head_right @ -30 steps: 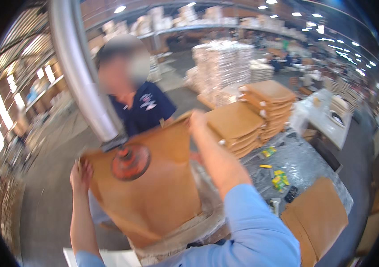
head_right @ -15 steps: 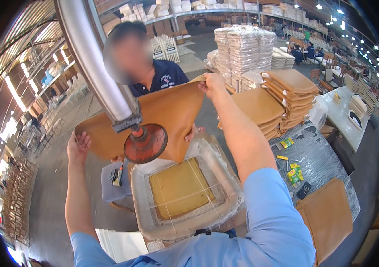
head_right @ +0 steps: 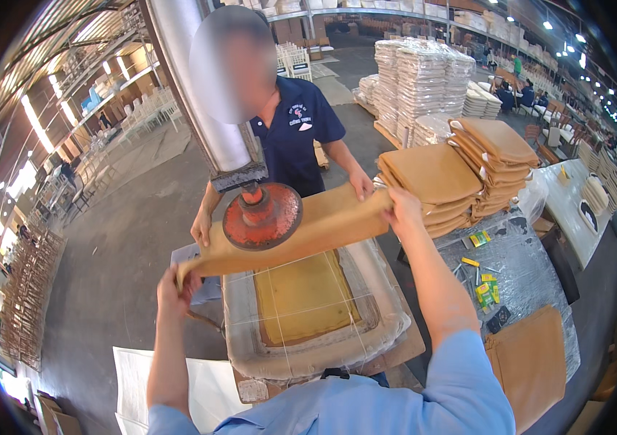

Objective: The person staples fabric to the underside of a chair seat using a staple gun while a coworker assists by holding the seat and applying staples. The person then places a cardboard sheet over the seat and covers it with a white protective sheet.

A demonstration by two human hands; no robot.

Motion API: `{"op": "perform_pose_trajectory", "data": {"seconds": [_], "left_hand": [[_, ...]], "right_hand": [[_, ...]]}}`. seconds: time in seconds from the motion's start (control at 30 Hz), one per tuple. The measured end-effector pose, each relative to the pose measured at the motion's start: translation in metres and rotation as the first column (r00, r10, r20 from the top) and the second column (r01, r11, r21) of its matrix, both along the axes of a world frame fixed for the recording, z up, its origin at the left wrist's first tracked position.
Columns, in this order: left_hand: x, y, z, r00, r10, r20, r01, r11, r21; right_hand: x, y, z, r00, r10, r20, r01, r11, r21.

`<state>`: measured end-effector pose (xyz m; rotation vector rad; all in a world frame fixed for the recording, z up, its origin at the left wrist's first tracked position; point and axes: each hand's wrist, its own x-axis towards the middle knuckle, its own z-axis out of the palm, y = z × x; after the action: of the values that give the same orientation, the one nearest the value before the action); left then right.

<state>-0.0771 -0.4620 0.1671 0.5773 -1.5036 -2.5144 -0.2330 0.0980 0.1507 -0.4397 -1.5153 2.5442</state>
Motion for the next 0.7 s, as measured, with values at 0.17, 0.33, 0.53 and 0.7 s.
{"op": "perform_pose_trajectory", "data": {"seconds": [0.17,0.33,0.53,0.7], "left_hand": [[0.155,0.015,-0.085,0.985,-0.095,0.142,0.096,0.995,0.001],[0.199,0.033,-0.143,0.872,-0.063,0.485,0.138,0.983,-0.121],[0.203,0.017,-0.167,0.839,-0.051,0.541,0.214,0.946,-0.243],[0.218,0.009,-0.175,0.847,-0.126,0.516,0.264,0.943,-0.202]], "right_hand": [[0.137,0.027,-0.098,0.978,0.041,0.206,-0.031,0.998,-0.052],[0.222,0.053,-0.165,0.876,0.029,0.481,-0.114,0.982,0.149],[0.258,0.055,-0.188,0.853,-0.012,0.522,-0.208,0.909,0.361],[0.271,0.052,-0.190,0.817,-0.011,0.577,-0.276,0.870,0.407]]}}
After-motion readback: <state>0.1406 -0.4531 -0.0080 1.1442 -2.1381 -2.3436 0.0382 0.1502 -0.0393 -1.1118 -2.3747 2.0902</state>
